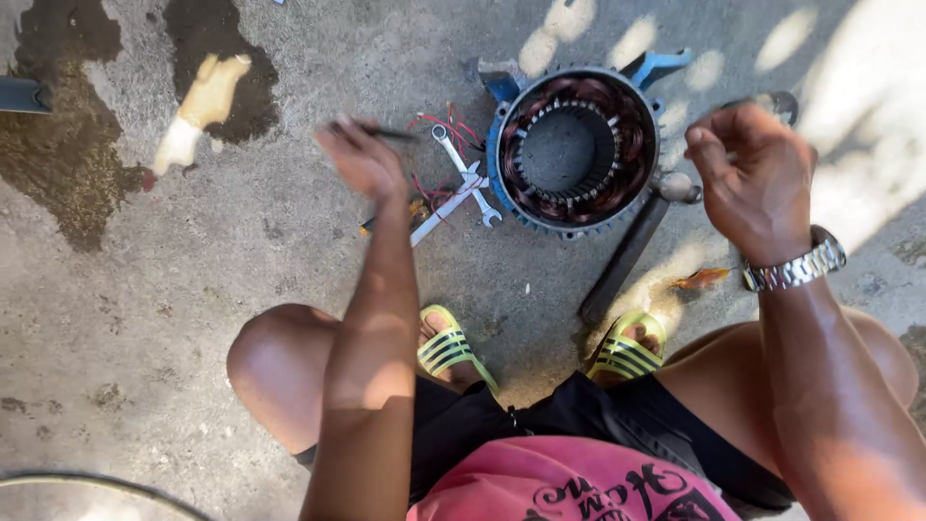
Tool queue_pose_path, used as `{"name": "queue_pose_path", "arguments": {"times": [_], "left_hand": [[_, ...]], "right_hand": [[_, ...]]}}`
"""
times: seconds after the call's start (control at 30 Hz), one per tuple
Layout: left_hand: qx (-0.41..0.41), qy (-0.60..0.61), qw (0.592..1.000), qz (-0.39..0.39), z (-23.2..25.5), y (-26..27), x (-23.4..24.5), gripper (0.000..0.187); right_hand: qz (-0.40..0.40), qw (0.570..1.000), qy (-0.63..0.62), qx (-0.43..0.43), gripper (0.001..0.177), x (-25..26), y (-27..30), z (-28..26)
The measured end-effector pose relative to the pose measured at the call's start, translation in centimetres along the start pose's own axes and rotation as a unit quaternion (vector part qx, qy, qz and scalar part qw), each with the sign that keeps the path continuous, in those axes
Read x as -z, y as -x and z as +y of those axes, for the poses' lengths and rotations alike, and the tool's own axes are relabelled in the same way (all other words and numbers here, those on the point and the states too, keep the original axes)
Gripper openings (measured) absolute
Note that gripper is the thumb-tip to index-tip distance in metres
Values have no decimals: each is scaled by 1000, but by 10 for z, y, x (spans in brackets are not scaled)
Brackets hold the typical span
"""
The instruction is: Repairing an electric motor stator by tapping internal components with a hammer to seat them properly
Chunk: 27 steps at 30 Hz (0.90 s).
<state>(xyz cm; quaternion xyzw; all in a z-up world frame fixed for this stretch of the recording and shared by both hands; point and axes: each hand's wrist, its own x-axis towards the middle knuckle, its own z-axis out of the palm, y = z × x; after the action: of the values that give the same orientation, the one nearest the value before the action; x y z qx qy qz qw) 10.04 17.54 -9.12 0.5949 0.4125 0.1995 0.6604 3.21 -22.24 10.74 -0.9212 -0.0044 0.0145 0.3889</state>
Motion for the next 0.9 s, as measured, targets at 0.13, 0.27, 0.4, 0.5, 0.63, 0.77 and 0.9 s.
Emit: {"name": "queue_pose_path", "arguments": {"times": [0.13,0.27,0.4,0.5,0.63,0.77,0.9], "left_hand": [[-372,-7,912,-171,104,33,-29,16],[63,257,791,-552,133,133,-63,23],[-361,-173,674,-621,110,205,-71,23],[-545,-300,548,-560,62,208,-73,22],[-475,-383,520,-598,49,203,-72,15],[-491,-349,536,-592,49,200,-70,21],[-513,-317,544,-583,48,197,-70,17]], "right_hand": [[27,998,-16,46,5,0,-4,1],[47,998,-24,46,3,4,-2,7],[76,995,10,65,4,15,2,21],[71,996,45,27,6,25,14,34],[-105,965,197,-137,28,34,19,37],[-292,873,309,-238,43,20,15,44],[-356,860,290,-221,39,-2,12,45]]}}
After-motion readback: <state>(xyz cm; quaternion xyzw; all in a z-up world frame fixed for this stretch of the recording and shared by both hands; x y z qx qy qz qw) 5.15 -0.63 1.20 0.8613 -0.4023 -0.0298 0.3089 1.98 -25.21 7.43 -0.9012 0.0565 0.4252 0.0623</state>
